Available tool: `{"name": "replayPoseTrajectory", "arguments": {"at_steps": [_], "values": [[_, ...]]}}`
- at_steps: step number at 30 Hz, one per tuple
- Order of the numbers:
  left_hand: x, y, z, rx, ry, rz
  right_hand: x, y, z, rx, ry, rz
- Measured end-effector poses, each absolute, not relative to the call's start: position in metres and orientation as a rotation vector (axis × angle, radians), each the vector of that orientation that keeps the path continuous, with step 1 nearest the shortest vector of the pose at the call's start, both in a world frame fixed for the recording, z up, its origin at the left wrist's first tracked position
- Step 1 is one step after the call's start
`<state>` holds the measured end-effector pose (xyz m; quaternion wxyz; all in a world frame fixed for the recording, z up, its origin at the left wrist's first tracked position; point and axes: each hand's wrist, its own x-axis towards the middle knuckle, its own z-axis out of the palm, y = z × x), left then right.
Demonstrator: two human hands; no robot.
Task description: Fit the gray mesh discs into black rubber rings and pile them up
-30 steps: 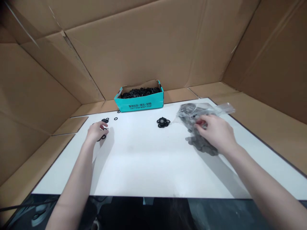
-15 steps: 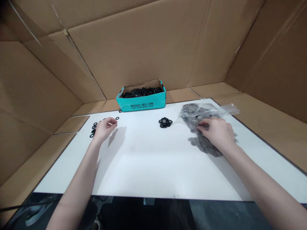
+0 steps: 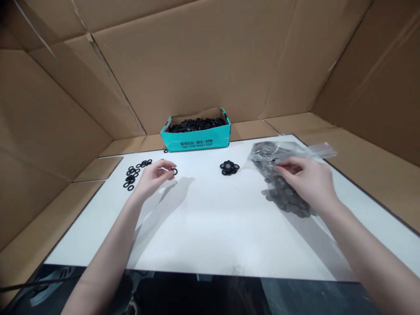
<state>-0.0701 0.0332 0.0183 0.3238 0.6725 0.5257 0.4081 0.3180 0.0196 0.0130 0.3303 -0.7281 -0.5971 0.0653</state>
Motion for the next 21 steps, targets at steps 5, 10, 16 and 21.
{"name": "replayPoseTrajectory", "arguments": {"at_steps": [5,10,16,21], "values": [[-0.058,0.026,0.021,1.758,1.155,1.098,0.280,0.012,0.020,-1.469,-1.491,0.736],[-0.048,0.023,0.017,1.678,1.049,1.094,0.230,0.021,0.019,-1.126,-1.506,1.092],[-0.036,0.018,0.012,1.547,0.966,1.076,0.195,0.029,0.020,-0.983,-1.535,1.334],[-0.026,0.015,0.009,1.436,0.951,1.080,0.181,0.028,0.020,-0.903,-1.520,1.422]]}}
